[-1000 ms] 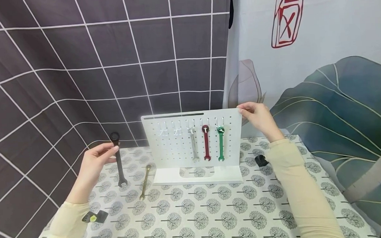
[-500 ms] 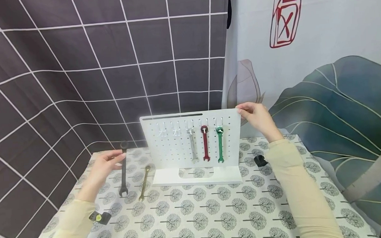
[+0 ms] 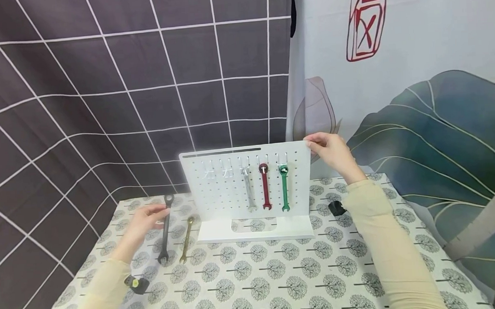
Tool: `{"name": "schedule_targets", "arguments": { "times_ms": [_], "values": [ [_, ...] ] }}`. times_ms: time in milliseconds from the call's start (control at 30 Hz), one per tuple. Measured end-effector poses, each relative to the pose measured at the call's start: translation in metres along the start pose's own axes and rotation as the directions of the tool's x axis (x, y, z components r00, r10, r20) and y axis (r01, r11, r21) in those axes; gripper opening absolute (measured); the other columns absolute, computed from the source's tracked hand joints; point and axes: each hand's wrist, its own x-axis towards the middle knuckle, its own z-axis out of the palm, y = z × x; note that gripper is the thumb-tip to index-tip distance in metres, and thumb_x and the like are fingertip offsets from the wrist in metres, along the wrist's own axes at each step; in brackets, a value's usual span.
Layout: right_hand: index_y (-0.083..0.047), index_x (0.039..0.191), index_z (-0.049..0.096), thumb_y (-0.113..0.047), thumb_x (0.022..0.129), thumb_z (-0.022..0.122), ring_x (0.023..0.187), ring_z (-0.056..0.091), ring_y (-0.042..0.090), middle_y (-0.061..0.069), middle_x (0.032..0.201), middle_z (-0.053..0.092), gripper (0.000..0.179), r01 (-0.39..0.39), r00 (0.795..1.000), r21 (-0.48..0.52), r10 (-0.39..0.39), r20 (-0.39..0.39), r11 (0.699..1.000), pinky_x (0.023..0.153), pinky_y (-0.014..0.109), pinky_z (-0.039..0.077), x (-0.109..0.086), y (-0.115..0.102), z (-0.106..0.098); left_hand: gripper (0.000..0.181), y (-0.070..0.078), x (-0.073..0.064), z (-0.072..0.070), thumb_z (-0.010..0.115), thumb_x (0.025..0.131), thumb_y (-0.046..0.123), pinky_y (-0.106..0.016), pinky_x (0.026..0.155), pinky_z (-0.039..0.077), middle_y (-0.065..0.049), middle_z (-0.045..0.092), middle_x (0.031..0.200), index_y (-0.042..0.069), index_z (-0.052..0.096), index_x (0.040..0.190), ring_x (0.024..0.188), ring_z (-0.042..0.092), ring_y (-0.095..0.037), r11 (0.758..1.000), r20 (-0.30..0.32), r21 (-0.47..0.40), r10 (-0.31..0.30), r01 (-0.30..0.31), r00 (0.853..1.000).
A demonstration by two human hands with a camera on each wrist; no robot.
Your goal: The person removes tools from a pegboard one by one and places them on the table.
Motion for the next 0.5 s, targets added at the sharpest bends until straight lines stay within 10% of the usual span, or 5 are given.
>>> {"name": "schedule_targets", "arguments": {
  "times_ms": [500],
  "values": [
    [0.0,0.125,0.065,-0.031,0.102,0.062,0.085,0.067,0.014,0.023,0.115,0.07,0.039,-0.015,1.0,0.005,0.015,0.002,1.0,0.099,0.053,0.045,0.0,0.0,0.0,0.038,-0.018,0.01,0.009,0.064,0.098,0.012,-0.036,0.081,0.062,-0.03,0.062,0.124,-0.011,0.058,0.128,0.089,0.065,-0.019,0.997,0.019,0.011,-0.077,0.077,0.997]
  ]
}}
